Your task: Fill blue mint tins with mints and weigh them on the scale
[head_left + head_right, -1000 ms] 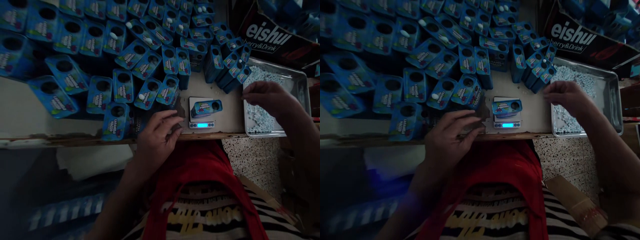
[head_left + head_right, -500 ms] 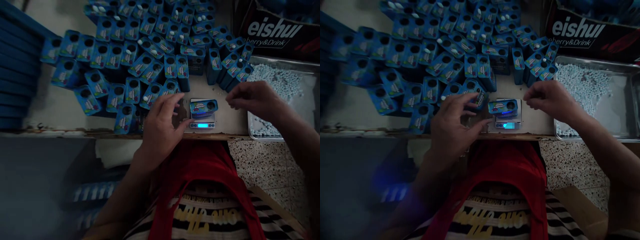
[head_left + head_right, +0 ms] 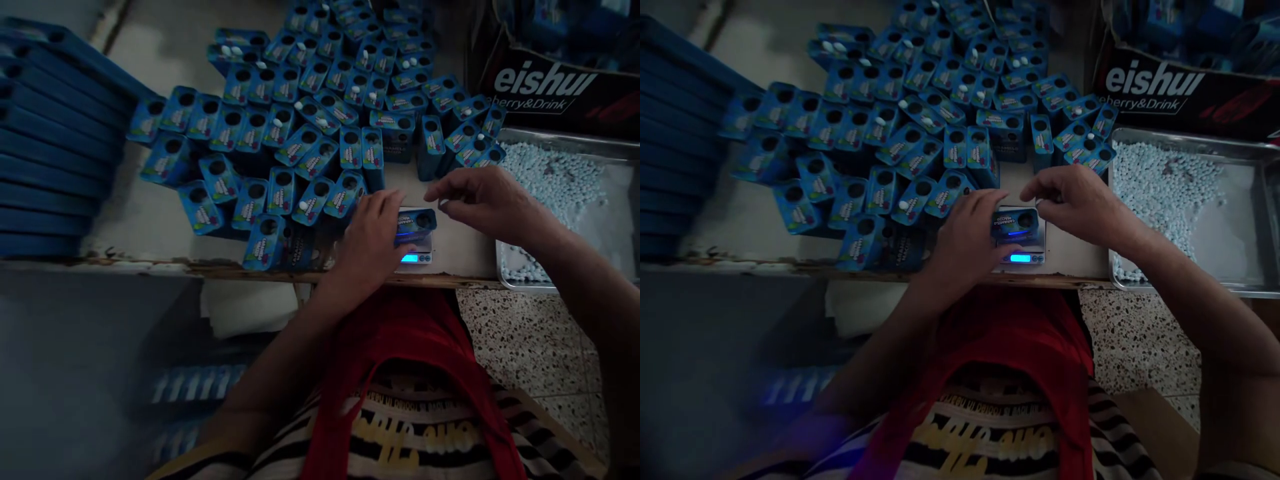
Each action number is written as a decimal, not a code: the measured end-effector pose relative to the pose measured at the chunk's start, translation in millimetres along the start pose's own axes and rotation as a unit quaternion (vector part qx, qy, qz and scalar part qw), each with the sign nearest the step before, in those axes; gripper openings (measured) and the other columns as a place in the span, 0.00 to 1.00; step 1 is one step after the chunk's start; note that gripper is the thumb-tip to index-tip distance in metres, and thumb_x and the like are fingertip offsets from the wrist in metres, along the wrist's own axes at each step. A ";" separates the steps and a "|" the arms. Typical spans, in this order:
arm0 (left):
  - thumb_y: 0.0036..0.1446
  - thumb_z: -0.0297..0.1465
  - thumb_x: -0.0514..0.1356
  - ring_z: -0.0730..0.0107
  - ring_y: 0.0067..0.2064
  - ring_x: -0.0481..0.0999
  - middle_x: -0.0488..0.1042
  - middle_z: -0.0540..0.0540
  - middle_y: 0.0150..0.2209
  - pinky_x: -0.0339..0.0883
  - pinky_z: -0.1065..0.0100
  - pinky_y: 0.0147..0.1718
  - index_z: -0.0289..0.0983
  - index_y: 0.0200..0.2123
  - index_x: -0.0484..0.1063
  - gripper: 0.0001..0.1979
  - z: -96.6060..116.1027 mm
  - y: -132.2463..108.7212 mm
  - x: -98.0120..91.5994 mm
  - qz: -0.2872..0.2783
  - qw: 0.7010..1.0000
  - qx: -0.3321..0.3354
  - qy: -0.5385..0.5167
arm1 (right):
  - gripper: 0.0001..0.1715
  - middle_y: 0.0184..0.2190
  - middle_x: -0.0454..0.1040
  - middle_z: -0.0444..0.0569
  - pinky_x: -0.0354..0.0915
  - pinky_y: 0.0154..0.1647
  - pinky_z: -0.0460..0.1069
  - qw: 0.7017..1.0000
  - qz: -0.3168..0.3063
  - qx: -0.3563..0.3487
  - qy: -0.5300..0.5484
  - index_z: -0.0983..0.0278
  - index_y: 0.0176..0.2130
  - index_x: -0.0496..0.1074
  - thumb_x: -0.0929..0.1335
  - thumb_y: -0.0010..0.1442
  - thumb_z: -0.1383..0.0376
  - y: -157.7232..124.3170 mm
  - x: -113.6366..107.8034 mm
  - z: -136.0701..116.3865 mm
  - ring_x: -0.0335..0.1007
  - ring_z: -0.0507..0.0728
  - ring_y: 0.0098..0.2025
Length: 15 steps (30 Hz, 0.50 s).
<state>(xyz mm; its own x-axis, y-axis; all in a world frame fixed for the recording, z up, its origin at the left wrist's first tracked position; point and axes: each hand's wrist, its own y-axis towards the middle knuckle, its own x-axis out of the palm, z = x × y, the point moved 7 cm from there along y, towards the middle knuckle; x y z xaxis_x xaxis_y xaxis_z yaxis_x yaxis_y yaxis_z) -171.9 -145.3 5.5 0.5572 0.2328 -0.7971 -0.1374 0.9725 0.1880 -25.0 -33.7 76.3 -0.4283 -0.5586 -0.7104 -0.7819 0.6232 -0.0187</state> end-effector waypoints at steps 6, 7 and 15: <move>0.55 0.29 0.79 0.55 0.47 0.86 0.86 0.45 0.46 0.82 0.59 0.51 0.39 0.55 0.81 0.24 -34.0 -6.2 25.9 0.027 0.972 -0.078 -0.218 | 0.12 0.43 0.88 0.51 0.75 0.51 0.60 0.986 0.064 0.116 -0.097 0.59 0.43 0.89 0.74 0.61 0.67 -57.2 -50.4 73.3 0.83 0.64 0.45; 0.56 0.29 0.78 0.57 0.46 0.86 0.86 0.46 0.45 0.82 0.60 0.49 0.39 0.53 0.81 0.22 -31.5 -5.6 26.7 0.041 0.969 -0.061 -0.235 | 0.11 0.48 0.88 0.53 0.75 0.55 0.63 0.979 0.097 0.133 -0.117 0.58 0.43 0.89 0.75 0.60 0.66 -71.5 -56.5 83.7 0.83 0.67 0.50; 0.65 0.23 0.63 0.51 0.58 0.81 0.84 0.44 0.56 0.57 0.38 0.78 0.51 0.59 0.84 0.24 58.2 5.4 15.3 0.151 0.942 0.296 -0.056 | 0.27 0.52 0.86 0.56 0.82 0.57 0.62 0.825 0.210 0.223 0.476 0.57 0.54 0.79 0.70 0.72 0.40 -107.0 45.7 92.7 0.86 0.63 0.51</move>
<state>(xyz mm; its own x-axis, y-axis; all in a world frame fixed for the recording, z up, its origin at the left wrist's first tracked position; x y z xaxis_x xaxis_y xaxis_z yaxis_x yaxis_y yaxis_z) -116.5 -136.2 27.7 0.6532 0.4653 -0.5974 0.1590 0.6871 0.7090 81.0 -75.1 -19.4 -0.9459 -0.2876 0.1501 -0.3217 0.8916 -0.3188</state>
